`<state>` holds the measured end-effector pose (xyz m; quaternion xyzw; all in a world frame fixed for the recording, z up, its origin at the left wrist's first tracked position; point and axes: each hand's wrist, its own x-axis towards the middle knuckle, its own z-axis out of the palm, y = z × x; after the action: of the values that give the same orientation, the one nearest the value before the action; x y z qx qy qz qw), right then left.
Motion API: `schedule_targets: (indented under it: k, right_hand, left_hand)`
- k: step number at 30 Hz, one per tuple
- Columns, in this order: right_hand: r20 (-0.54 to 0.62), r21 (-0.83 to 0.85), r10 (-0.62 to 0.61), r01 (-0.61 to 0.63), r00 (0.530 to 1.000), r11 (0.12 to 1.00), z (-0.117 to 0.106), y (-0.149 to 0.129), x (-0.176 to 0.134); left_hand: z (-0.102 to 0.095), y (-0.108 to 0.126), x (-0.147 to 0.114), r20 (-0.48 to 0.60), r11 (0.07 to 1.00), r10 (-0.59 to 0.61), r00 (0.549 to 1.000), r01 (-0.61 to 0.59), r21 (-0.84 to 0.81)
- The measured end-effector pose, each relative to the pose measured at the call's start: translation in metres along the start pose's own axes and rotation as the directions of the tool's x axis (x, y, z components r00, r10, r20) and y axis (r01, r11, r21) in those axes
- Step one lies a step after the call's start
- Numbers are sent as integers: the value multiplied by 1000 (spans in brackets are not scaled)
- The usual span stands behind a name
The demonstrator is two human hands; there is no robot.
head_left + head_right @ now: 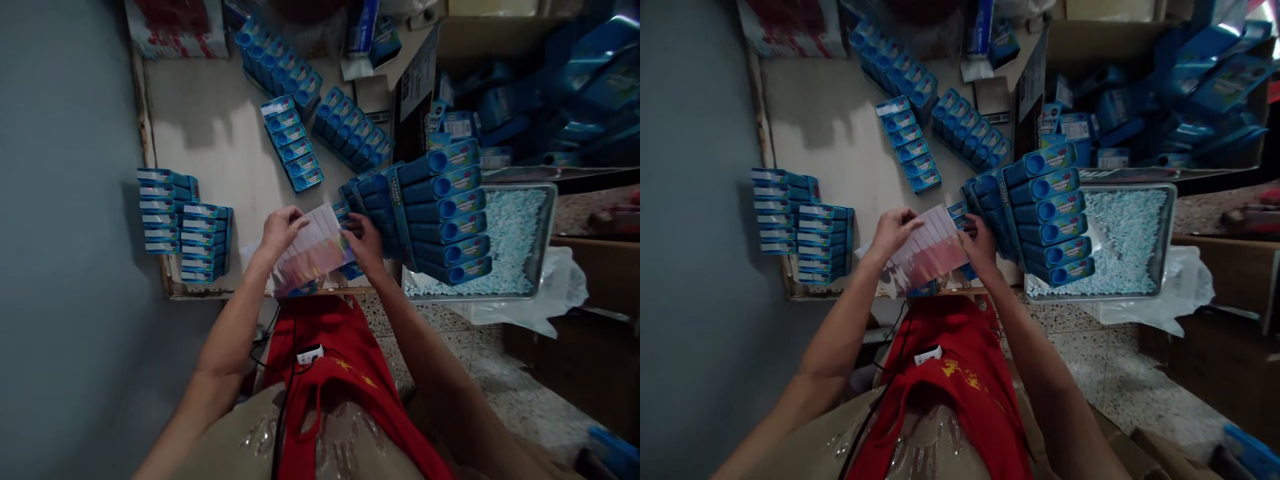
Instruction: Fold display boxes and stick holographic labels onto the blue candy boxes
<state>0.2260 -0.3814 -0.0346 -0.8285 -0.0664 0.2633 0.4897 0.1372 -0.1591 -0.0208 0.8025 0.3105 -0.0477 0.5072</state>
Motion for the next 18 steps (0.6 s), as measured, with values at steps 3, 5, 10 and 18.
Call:
schedule_targets:
  k: [3,5,10,18]
  right_hand:
    - [37,-42,-75,77,996,996,0,-9,-8]
    - [80,-136,-146,156,986,978,3,-15,-12]
    - [42,-218,-146,152,988,964,14,-14,-6]
    - [303,89,-64,39,951,995,11,8,4]
  left_hand:
    - [-11,4,5,-64,997,-34,997,38,66]
    - [-12,10,9,-120,991,-58,991,72,116]
    - [-7,13,-6,-248,993,32,968,-2,120]
    - [-14,-80,-150,-656,908,-418,628,289,-303]
